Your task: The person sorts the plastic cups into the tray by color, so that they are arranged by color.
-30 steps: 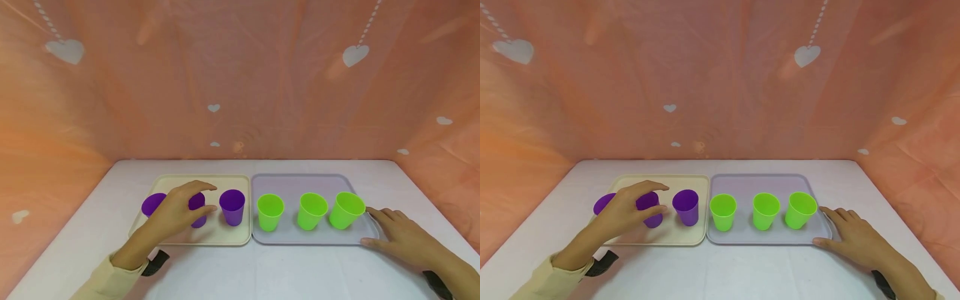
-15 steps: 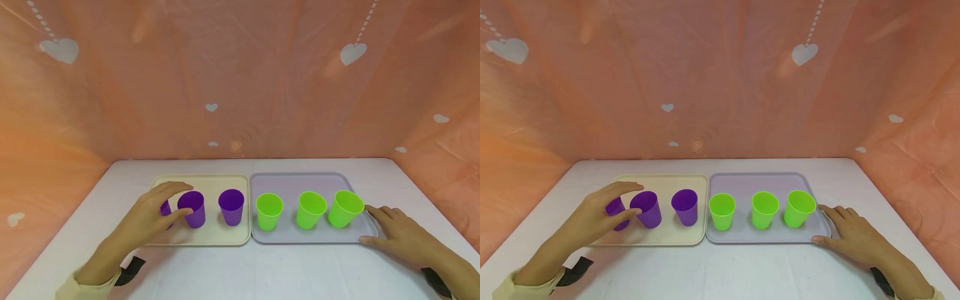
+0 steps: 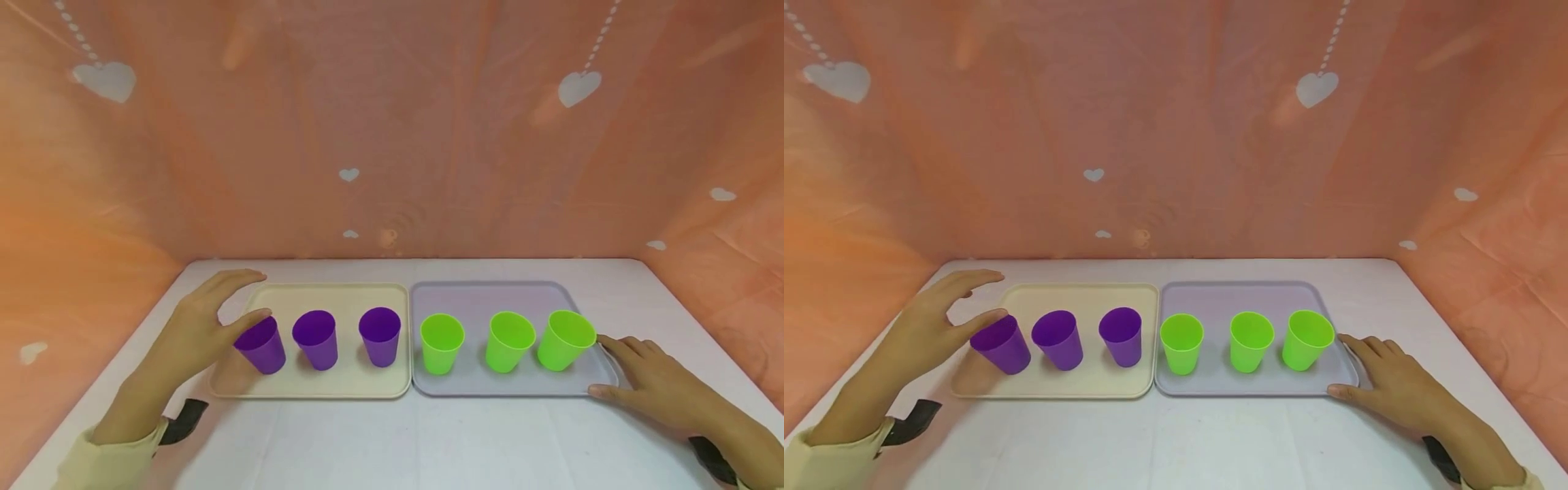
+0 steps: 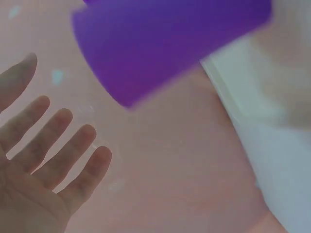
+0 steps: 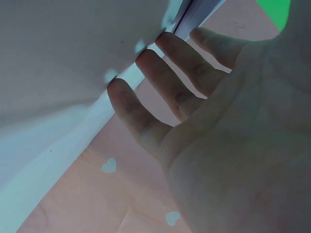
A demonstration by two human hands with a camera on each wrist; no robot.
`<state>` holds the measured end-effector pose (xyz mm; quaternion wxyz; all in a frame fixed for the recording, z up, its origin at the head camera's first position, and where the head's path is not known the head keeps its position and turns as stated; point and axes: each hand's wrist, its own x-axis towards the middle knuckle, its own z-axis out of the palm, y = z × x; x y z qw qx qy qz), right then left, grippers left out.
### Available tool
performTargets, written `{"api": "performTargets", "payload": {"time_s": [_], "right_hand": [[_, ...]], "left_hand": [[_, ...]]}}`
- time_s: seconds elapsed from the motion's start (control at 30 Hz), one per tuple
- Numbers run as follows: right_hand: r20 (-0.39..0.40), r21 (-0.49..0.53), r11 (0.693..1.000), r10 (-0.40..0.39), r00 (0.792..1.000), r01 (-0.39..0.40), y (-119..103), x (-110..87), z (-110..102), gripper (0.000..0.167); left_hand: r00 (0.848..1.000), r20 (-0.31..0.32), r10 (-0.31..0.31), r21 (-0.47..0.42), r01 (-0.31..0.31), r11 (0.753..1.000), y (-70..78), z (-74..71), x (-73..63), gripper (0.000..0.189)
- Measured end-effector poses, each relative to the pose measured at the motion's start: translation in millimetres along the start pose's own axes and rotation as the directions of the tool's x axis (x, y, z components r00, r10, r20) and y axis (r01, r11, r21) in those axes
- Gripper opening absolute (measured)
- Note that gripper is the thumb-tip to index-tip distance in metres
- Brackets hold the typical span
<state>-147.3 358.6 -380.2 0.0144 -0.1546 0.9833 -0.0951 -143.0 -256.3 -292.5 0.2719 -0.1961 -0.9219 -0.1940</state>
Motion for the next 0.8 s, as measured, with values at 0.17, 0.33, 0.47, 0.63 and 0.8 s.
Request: {"api": "performTargets", "payload": {"time_s": [0.17, 0.33, 0.47, 0.63, 0.8], "right_hand": [[0.000, -0.003, 1.000, 0.005, 1.000, -0.005, -1, 2.2, 1, 0.091], [-0.012, 0.018, 1.000, -0.005, 1.000, 0.005, -6, 3.8, 6, 0.090], [-0.035, 0.010, 0.999, -0.030, 0.999, 0.030, -9, 8.7, 5, 0.089], [-0.035, 0.009, 0.999, -0.032, 0.999, 0.033, -10, 11.5, 2, 0.090], [-0.017, 0.027, 1.000, -0.010, 1.000, 0.011, -7, 6.3, 7, 0.091]], "left_hand": [[0.998, -0.055, -0.004, 0.015, 0.005, 1.000, -28.3, -3.9, -1.4, 0.053], [0.998, -0.019, -0.061, 0.021, 0.061, 0.998, -53.7, -3.4, -11.3, 0.049], [0.988, 0.050, -0.148, 0.067, 0.144, 0.987, -72.2, -4.4, -29.2, 0.045], [0.996, 0.036, -0.085, 0.161, 0.078, 0.984, -93.4, -3.2, -39.3, 0.043], [0.998, 0.054, -0.037, 0.226, 0.024, 0.974, -93.3, 1.3, -44.3, 0.042]]}}
